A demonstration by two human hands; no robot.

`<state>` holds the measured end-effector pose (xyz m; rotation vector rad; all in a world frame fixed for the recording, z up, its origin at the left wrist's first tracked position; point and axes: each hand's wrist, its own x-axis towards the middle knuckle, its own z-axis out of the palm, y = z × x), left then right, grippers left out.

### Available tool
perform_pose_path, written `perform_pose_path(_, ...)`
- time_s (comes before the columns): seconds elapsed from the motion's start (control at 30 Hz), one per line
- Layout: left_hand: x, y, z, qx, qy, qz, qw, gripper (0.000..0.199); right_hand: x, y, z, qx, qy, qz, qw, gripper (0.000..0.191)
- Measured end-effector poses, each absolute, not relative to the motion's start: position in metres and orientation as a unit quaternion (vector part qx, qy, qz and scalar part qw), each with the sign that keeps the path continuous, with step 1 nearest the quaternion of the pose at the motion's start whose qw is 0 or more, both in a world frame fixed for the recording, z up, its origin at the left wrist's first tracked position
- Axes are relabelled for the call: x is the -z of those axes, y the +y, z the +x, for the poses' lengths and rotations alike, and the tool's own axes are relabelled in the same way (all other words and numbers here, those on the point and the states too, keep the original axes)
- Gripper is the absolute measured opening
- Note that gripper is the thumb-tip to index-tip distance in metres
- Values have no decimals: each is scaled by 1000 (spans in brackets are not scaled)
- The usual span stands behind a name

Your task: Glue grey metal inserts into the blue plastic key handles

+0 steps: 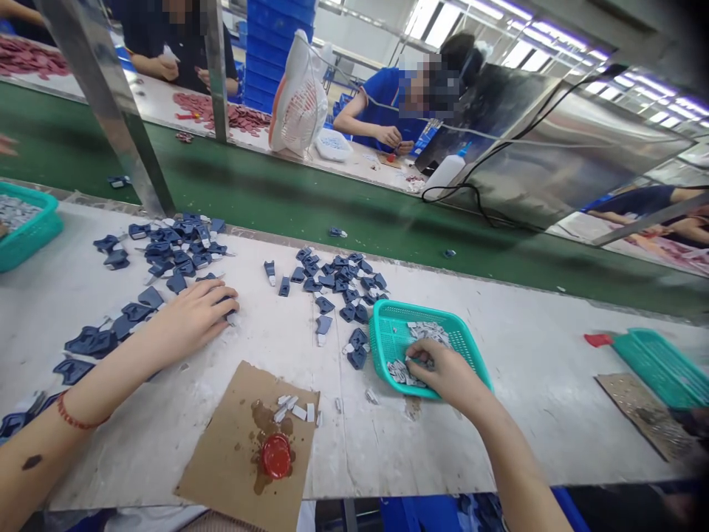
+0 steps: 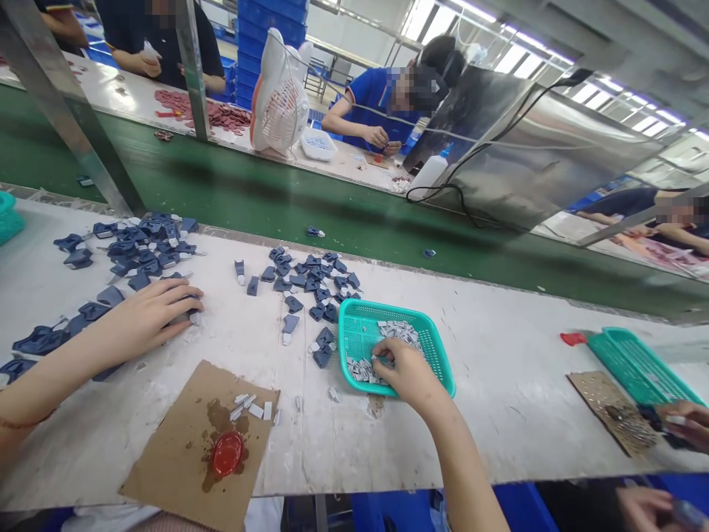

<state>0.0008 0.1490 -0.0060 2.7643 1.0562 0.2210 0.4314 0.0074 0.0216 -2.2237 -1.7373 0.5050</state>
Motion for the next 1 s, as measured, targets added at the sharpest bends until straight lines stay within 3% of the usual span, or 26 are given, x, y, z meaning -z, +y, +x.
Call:
perform_pose_path(0.3,-9,130,11,-88,394,910,92,29,-37,-20,370,-190,-583,-741,274,26)
perform_pose_path(0.43,-15,101,9,-156,433,856,237,32,-23,-42,317,-225,-572,-737,282,31)
perform_pose_path(0.53,-13,75,7,-184,444,806,346,28,-5,-56,292,-219,-555,-753,278,25)
perform_pose_path(0.67,-5,49,7,-203,470,745,427,21,8,-72,282,-188,-527,-777,289,27)
perform_pose_path(0.83,0,44,10,-227,494,584,602,27,9,-81,290,-171,-448,-825,298,26)
perform_pose_path(0.93,-4,57,13,-222,505,520,652,29,13,-81,297,-180,-451,-819,307,26)
perform_pose_path(1.0,-11,74,19,-207,502,553,632,27,17,-81,302,-192,-461,-807,315,27)
